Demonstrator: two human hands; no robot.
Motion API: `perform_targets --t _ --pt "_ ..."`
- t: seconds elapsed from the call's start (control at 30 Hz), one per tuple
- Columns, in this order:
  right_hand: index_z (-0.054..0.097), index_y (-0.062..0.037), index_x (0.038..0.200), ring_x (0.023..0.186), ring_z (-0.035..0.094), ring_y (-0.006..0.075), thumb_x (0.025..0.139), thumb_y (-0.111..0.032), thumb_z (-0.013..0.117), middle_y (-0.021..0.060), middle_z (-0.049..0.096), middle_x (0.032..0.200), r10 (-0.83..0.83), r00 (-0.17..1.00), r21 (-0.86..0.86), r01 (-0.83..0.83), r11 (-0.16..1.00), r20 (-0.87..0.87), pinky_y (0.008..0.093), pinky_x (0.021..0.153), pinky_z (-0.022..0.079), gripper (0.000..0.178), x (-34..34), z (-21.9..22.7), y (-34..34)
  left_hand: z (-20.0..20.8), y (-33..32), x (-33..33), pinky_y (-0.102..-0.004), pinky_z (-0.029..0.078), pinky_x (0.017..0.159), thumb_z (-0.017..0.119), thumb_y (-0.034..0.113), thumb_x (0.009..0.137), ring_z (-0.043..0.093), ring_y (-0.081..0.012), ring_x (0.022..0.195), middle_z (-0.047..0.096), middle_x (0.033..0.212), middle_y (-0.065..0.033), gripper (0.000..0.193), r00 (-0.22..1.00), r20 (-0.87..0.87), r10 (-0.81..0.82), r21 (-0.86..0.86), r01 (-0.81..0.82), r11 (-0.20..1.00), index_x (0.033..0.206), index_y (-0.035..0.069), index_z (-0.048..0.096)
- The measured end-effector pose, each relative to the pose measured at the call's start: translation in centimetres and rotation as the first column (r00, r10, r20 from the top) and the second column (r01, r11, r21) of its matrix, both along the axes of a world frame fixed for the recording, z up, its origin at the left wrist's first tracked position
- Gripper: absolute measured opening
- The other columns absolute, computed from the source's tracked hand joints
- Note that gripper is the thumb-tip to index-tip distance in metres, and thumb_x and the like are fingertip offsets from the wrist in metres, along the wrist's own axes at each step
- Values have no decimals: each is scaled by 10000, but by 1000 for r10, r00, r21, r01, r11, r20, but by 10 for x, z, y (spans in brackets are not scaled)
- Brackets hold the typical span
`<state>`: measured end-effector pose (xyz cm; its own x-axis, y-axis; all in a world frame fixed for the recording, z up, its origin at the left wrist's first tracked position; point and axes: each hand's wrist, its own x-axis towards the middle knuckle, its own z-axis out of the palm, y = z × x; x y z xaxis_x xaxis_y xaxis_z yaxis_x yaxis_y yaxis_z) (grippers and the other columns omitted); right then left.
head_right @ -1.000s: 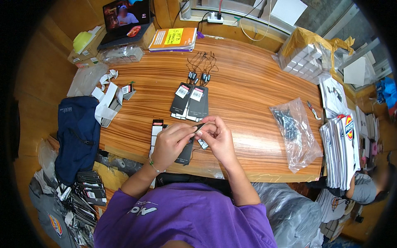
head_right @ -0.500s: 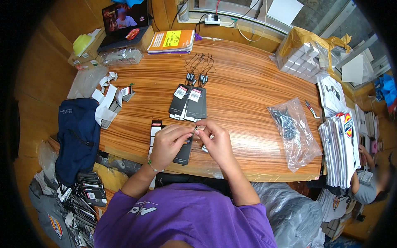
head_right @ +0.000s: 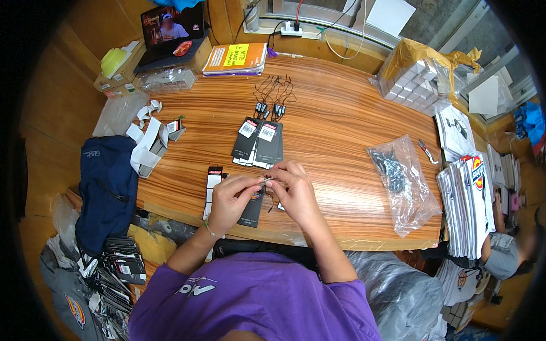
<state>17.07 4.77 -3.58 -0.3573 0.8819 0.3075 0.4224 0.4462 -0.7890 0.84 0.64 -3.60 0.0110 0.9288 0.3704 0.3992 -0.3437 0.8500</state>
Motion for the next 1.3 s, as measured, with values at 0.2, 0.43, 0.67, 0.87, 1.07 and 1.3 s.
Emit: perform_targets --t 0.2,0.43,0.67,0.87,1.07,1.3 --pt "649 -3 896 860 555 194 779 -59 633 93 608 902 117 946 -289 -208 935 -302 292 760 434 131 3 -5 3 0 1 -4 -306 496 674 624 -16 725 623 -236 775 645 833 -93 145 995 -97 15 108 -4 994 862 23 653" --pt "624 4 836 810 559 128 842 -67 582 65 617 874 -41 797 -545 -373 751 -602 245 742 438 82 7 -4 -3 -2 2 -11 -304 484 657 628 17 684 610 -216 760 628 794 -50 173 958 -286 -8 359 115 926 852 48 658" --pt "538 -20 856 726 554 173 912 -147 496 73 575 727 -212 286 -317 -396 862 -934 290 724 454 144 16 20 10 -10 -8 -10 -285 485 643 672 -10 692 611 -226 735 619 818 -83 245 996 -58 -65 87 70 994 930 31 634" --pt "543 -5 888 625 481 119 905 -105 502 45 522 675 -104 404 -313 -495 811 -909 242 605 410 109 5 25 -4 1 -3 -29 -349 406 887 732 128 675 525 -261 992 558 1036 -111 564 988 -148 -47 -105 32 994 1191 61 515" --pt "563 26 928 668 524 106 877 -30 516 68 568 720 -117 569 -389 -384 838 -814 219 621 425 89 19 27 -10 -28 6 -99 -364 354 958 735 232 678 459 -290 1086 521 1139 -141 607 895 -442 50 -187 -146 971 1210 54 503" --pt "554 19 956 664 573 123 829 25 552 67 599 717 -103 601 -401 -386 831 -792 238 645 458 127 20 34 -12 -24 6 -102 -355 386 921 729 151 671 484 -271 1081 551 1122 -137 450 902 -430 49 -235 -164 958 1077 19 589"
